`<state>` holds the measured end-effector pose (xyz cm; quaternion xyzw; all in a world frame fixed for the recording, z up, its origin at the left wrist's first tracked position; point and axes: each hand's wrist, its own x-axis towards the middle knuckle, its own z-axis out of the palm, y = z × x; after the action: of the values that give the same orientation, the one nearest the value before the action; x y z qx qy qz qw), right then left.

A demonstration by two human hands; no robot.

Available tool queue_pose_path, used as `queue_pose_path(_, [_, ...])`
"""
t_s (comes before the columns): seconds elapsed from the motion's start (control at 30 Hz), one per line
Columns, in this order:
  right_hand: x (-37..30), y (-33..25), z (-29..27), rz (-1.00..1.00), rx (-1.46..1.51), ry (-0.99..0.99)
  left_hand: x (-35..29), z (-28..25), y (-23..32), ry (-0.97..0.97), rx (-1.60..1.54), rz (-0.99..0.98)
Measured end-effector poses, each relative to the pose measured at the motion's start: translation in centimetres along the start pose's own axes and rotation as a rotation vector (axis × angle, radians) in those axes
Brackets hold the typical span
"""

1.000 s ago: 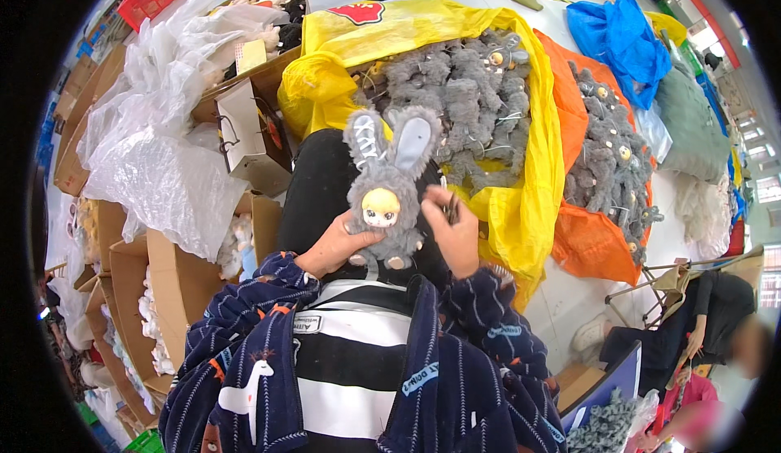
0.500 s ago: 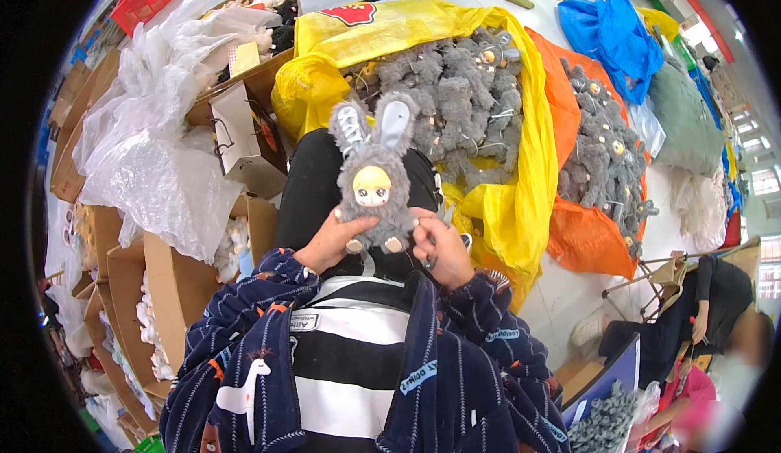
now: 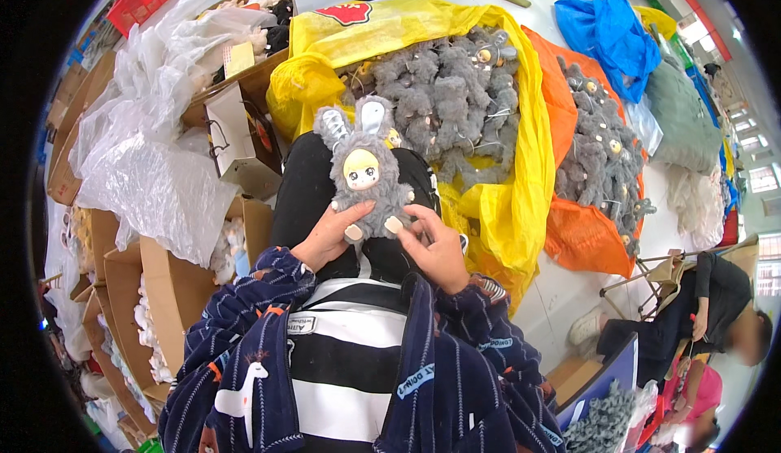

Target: The person sits on the floor and repeatedly picks up gray stuffed toys from a yellow sack. They trim loose threads and fluff the toys using small scissors, then place the finished items back into the sack.

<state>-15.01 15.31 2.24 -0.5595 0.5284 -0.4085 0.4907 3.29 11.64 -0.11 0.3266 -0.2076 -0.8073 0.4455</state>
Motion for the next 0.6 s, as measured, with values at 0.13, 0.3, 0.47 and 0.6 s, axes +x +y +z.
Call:
queue_pose_path(0.13, [0.9,0.2,1.0,-0.060,0.060,-0.094,0.2,0.1,-0.6,-0.022,0.029,0.008])
queue_pose_path(0.3, [0.3,-1.1,0.7,0.134,0.367,0.042,0.6,1.1,0.1,-0.147,-0.107,0.013])
queue_pose_path(0.47, [0.6,-0.3,-0.4,-0.548,-0.643,0.023,0.9,1.2,1.9,-0.143,-0.201,0.237])
queue_pose_path(0.6, [0.1,1.2,0.5,-0.634,-0.621,-0.144,1.8,0.6,2.3,-0.051,-0.230,0.154])
